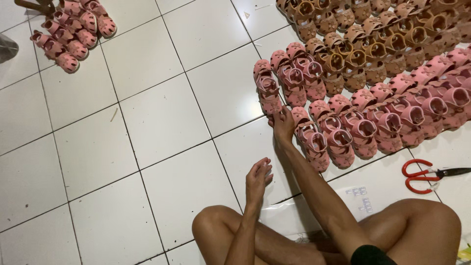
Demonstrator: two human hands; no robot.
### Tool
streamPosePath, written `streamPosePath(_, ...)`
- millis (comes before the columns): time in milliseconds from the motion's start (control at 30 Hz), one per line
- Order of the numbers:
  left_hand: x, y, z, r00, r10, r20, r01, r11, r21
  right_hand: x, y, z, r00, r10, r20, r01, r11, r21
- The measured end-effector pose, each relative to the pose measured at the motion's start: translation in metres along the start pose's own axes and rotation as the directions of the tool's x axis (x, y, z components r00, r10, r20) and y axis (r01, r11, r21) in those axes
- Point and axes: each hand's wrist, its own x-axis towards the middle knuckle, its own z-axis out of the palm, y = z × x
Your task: The person sits on the floor of a sandal workshop, picks up pink children's sandals one at a time, peels white adhesive labels and presses them onto the sandals, then places the labeled sandals into rows on the floor with the other finished pairs.
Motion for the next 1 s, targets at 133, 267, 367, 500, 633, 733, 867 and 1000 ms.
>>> streamPosePath(133,-0.004,0.002,0.000,1.000,-0.012,-0.004,0.012,1.000,0.015,-0.013,0.008,0.002,0.955,-0.296,0.035,0.292,0.908,-0.299)
streamPosePath(267,-0.005,0.002,0.000,1.000,-0.018,-0.003,0.018,1.000,0.010,-0.006,-0.001,0.011,0.985,-0.166,-0.036,0.145,0.932,-0.331)
streamPosePath(367,-0.003,0.002,0.000,1.000,-0.014,-0.001,0.014,1.000,0.011,-0.005,-0.011,0.018,0.982,-0.167,-0.086,0.123,0.919,-0.375)
streamPosePath(500,-0.001,-0.002,-0.002,1.000,-0.026,-0.002,0.026,1.000,0.017,-0.024,-0.014,0.024,0.972,-0.174,-0.160,0.071,0.861,-0.504)
streamPosePath(633,0.004,-0.010,-0.002,1.000,-0.021,0.016,0.021,1.000,-0.002,-0.043,0.003,0.013,0.950,-0.308,-0.042,0.275,0.896,-0.349)
streamPosePath(733,0.007,-0.016,-0.005,0.999,-0.050,0.005,0.050,0.999,0.003,-0.063,0.026,-0.009,0.830,-0.524,0.189,0.556,0.755,-0.349)
streamPosePath(867,0.013,-0.017,-0.007,0.997,-0.055,-0.058,0.061,0.991,0.120,-0.089,0.038,-0.043,0.781,-0.496,0.379,0.624,0.618,-0.478)
streamPosePath(1000,0.009,-0.014,-0.008,0.997,-0.029,-0.068,0.042,0.980,0.194,-0.120,0.042,-0.088,0.812,-0.364,0.455,0.574,0.637,-0.514)
